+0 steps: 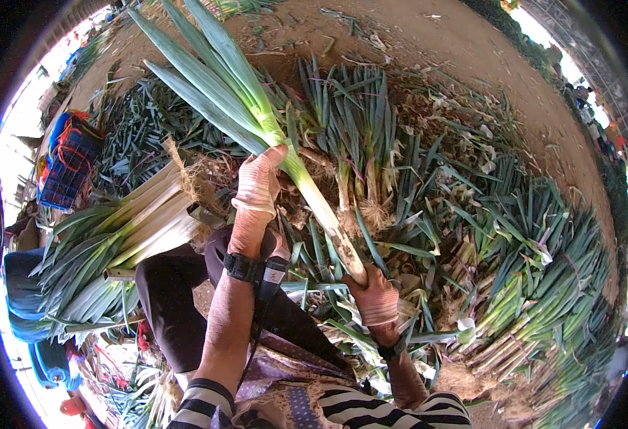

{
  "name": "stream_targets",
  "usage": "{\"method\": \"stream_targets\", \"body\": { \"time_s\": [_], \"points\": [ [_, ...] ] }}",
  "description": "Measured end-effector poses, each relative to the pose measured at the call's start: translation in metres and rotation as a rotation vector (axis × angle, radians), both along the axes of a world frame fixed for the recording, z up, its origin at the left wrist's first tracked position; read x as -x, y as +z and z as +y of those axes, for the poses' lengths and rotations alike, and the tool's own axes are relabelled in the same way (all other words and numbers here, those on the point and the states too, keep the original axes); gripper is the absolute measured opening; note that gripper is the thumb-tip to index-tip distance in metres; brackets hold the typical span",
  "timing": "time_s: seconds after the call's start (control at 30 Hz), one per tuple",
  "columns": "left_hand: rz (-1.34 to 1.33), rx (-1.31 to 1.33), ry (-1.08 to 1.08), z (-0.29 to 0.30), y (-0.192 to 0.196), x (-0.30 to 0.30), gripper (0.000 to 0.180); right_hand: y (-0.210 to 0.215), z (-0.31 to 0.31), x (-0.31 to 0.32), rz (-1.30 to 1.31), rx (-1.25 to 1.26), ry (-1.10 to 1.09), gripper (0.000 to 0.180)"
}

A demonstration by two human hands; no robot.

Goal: Cleaning, trimming, and bundling leeks in an agricultural setting.

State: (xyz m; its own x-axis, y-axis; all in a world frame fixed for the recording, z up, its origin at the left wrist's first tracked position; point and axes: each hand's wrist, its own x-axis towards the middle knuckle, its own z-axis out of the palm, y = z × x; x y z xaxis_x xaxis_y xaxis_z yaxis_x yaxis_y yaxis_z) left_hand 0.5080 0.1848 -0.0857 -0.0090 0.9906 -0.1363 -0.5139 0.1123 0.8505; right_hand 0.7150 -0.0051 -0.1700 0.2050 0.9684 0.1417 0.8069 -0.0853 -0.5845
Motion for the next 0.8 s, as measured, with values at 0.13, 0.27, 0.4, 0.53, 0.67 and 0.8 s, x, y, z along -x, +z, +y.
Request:
{"method": "stream_targets", "body": {
  "time_s": [0.13, 0.27, 0.4, 0.53, 0.67, 0.8],
  "points": [
    [-0.002, 0.035, -0.036, 0.000, -0.007, 0.003, 0.026, -0.006, -0.006, 0.002, -0.022, 0.032, -0.026, 0.045],
    [-0.066, 0.071, -0.057, -0.002, -0.006, 0.000, 0.024, -0.004, -0.012, -0.003, 0.118, 0.104, -0.006, 0.045],
    [-0.121, 0.161, -0.009, 0.000, -0.018, 0.004, 0.015, 0.014, -0.013, -0.012, 0.386, 0.261, 0.008, 0.044],
    [-0.449, 0.294, -0.132, -0.002, -0.025, 0.000, 0.019, 0.030, -0.018, -0.023, 0.979, 0.510, 0.019, 0.046],
    [-0.421, 0.035, -0.543, -0.036, -0.009, -0.012, 0.034, 0.054, -0.024, -0.019, 1.084, 0.627, 0.090, 0.048],
    [0.170, -0.018, -0.836, -0.046, -0.059, -0.021, 0.039, 0.067, -0.023, -0.015, 1.225, 0.651, 0.138, 0.047]
  ]
}}
